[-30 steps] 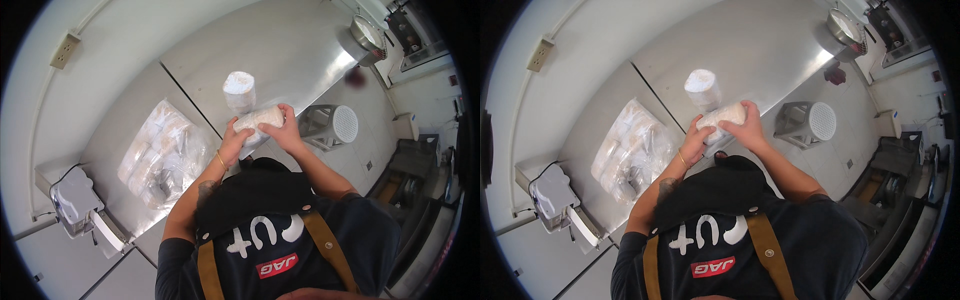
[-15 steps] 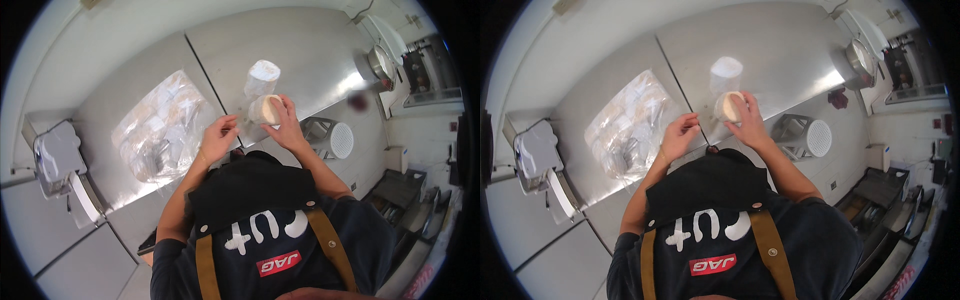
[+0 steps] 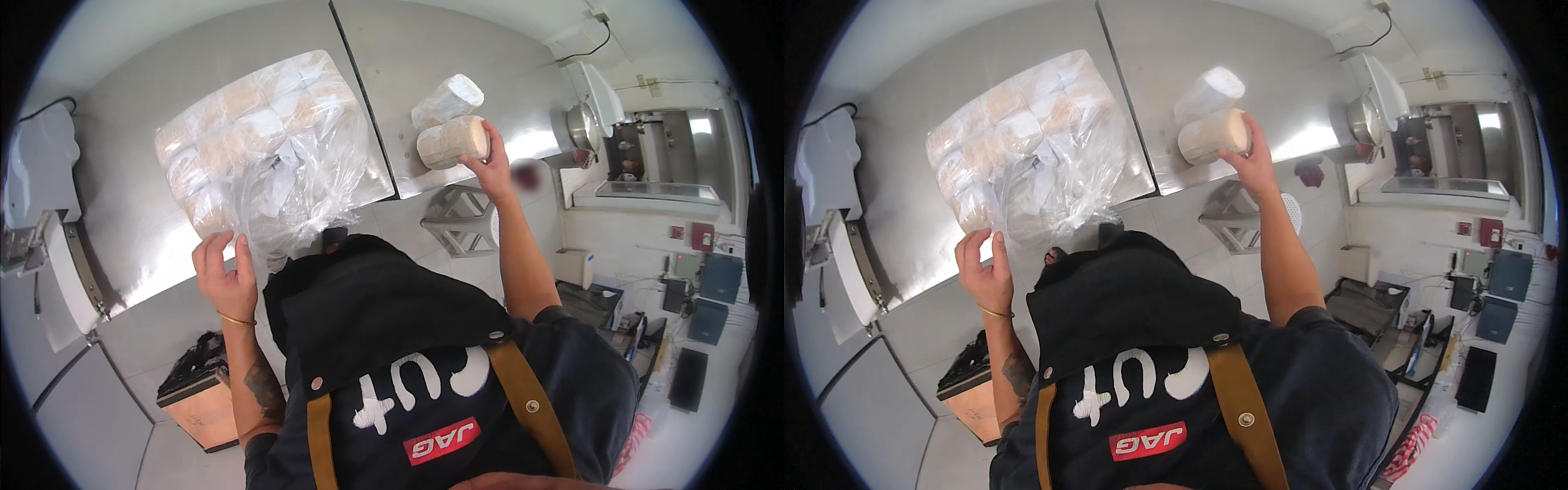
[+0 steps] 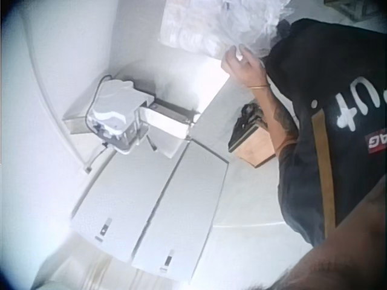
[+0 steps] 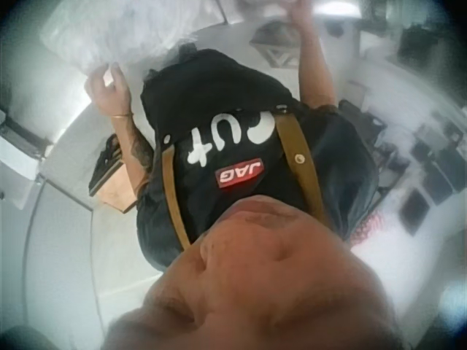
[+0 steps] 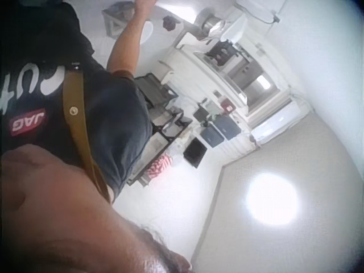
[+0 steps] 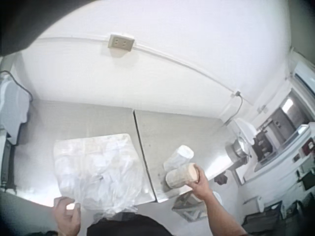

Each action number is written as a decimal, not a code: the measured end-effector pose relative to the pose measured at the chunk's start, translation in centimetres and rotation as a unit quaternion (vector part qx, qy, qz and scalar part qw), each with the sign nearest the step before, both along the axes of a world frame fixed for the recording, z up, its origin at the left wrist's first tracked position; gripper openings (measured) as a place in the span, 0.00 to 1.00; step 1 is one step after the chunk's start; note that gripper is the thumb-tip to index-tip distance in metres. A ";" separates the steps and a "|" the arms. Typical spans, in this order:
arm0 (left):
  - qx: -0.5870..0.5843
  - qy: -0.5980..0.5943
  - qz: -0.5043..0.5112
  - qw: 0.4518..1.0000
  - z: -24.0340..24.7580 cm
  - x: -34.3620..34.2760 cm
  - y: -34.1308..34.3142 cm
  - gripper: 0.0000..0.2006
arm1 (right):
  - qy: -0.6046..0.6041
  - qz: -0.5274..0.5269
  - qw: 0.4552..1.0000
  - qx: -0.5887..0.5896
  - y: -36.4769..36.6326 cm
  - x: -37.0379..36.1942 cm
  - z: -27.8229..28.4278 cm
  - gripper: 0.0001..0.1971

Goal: The person removes several rolls of dough from a large plastic bag by hand and places them onto a metal prep table, then places more rolls of dough onto a shelf beneath the table.

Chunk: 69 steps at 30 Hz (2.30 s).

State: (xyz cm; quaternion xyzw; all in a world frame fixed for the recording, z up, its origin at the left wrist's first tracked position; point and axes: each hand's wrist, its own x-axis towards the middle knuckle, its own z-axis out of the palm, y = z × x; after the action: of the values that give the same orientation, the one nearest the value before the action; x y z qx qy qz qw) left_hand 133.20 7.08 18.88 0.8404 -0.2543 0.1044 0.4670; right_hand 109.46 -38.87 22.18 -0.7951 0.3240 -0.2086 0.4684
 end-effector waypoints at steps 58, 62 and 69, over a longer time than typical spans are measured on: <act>-0.206 0.397 0.007 0.895 -8.4 8.1 4.0 0.15 | 0.083 0.290 0.953 -0.037 30.6 23.5 -6.8 0.53; -0.154 0.395 -0.014 0.906 -8.7 8.0 4.7 0.14 | 0.030 0.312 0.932 -0.180 29.3 21.0 -7.2 0.49; -0.159 0.431 -0.012 0.888 -8.2 8.5 5.1 0.13 | -0.034 0.348 0.887 -0.301 27.8 17.4 -5.3 0.42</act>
State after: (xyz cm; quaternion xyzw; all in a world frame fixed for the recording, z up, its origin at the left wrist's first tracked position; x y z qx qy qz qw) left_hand 141.71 12.19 10.65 0.7143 -0.0179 -0.2348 0.6590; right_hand 126.86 -11.03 16.92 -0.9520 -0.0683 -0.1468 0.2599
